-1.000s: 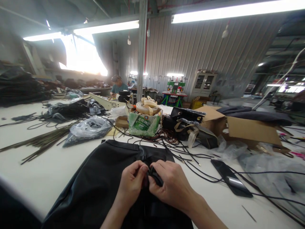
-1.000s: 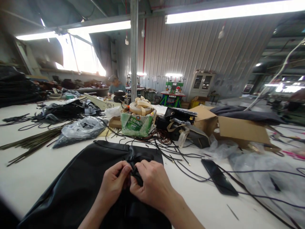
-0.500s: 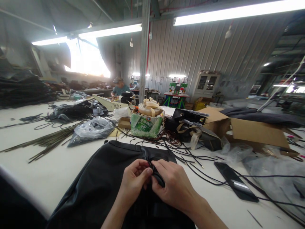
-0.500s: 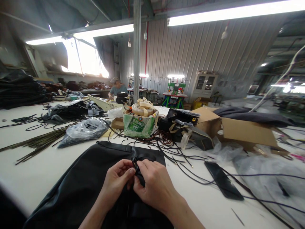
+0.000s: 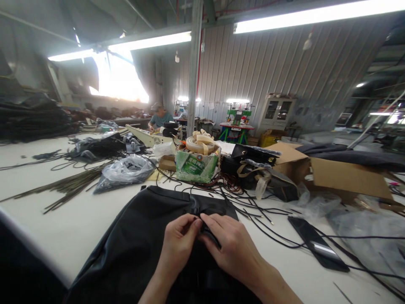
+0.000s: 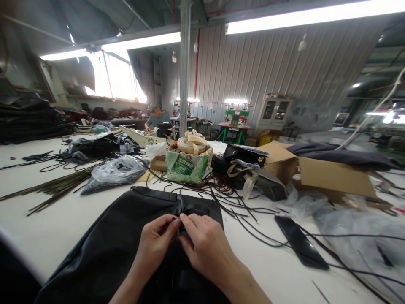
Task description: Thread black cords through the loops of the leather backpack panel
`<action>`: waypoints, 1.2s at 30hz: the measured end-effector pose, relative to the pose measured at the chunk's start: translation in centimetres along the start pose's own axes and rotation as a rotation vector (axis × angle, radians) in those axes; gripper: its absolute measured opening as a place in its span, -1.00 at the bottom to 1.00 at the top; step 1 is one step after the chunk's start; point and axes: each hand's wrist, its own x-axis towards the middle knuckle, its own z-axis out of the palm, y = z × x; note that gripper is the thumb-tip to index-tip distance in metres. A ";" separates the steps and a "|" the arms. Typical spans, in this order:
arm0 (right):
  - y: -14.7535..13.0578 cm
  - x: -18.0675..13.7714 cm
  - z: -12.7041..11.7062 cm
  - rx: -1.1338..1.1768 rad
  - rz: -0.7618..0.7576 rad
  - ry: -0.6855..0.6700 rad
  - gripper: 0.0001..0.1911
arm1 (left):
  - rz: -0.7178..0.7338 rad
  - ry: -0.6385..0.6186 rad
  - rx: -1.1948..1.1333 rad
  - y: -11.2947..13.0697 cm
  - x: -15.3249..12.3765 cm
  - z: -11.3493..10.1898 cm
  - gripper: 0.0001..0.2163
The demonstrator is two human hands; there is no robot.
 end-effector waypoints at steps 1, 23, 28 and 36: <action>0.1 -0.1 0.2 0.001 -0.001 0.011 -0.48 | -0.003 -0.001 -0.007 0.1 0.0 0.0 -0.68; -0.6 -0.1 -0.2 0.132 0.240 -0.164 -0.73 | 0.404 0.217 0.352 0.4 0.0 -1.1 -0.79; -0.8 -1.0 -0.8 0.189 0.283 -0.168 -0.74 | 0.334 0.259 0.394 0.4 -0.3 -1.1 -0.74; -1.0 -3.3 -2.6 0.241 0.311 -0.127 -0.77 | 0.359 0.184 0.502 3.1 -1.0 -0.8 -0.74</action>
